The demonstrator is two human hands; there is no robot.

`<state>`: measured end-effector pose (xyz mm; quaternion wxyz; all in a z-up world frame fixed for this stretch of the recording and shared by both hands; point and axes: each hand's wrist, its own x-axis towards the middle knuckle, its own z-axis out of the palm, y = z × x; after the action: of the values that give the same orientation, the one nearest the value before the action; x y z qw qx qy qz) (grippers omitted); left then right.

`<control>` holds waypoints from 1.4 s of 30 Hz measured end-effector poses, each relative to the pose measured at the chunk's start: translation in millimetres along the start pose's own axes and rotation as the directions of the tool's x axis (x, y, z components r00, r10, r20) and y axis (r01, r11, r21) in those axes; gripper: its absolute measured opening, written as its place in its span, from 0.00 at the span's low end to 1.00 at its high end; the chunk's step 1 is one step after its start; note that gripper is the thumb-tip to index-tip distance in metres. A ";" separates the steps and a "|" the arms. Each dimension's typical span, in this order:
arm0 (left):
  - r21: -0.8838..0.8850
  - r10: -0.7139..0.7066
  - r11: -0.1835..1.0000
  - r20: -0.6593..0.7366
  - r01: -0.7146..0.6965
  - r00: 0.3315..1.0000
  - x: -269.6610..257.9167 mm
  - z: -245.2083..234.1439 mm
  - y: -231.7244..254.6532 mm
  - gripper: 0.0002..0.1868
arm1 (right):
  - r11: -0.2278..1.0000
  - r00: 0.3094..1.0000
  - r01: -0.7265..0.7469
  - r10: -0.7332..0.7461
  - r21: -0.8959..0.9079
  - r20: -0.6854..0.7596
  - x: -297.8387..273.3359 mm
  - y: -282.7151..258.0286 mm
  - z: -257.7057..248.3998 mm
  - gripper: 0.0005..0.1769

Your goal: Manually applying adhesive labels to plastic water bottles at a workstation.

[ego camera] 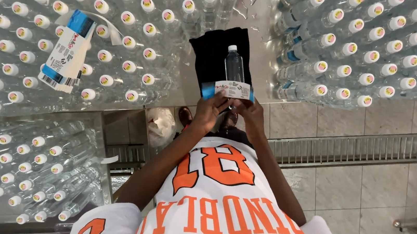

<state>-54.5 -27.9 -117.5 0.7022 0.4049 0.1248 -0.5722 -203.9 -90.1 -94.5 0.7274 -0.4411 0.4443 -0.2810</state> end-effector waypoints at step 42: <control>0.357 0.207 0.926 -0.202 -0.124 0.957 8.6 -23.7 -45.8 0.18 | 0.973 0.969 0.022 -0.077 -0.230 -0.235 16.2 26.6 -31.1 0.18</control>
<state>-86.4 -17.9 -157.7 0.6476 0.5946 0.0716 -0.4712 -224.0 -103.3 -131.4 0.6056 -0.4942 0.5476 -0.2986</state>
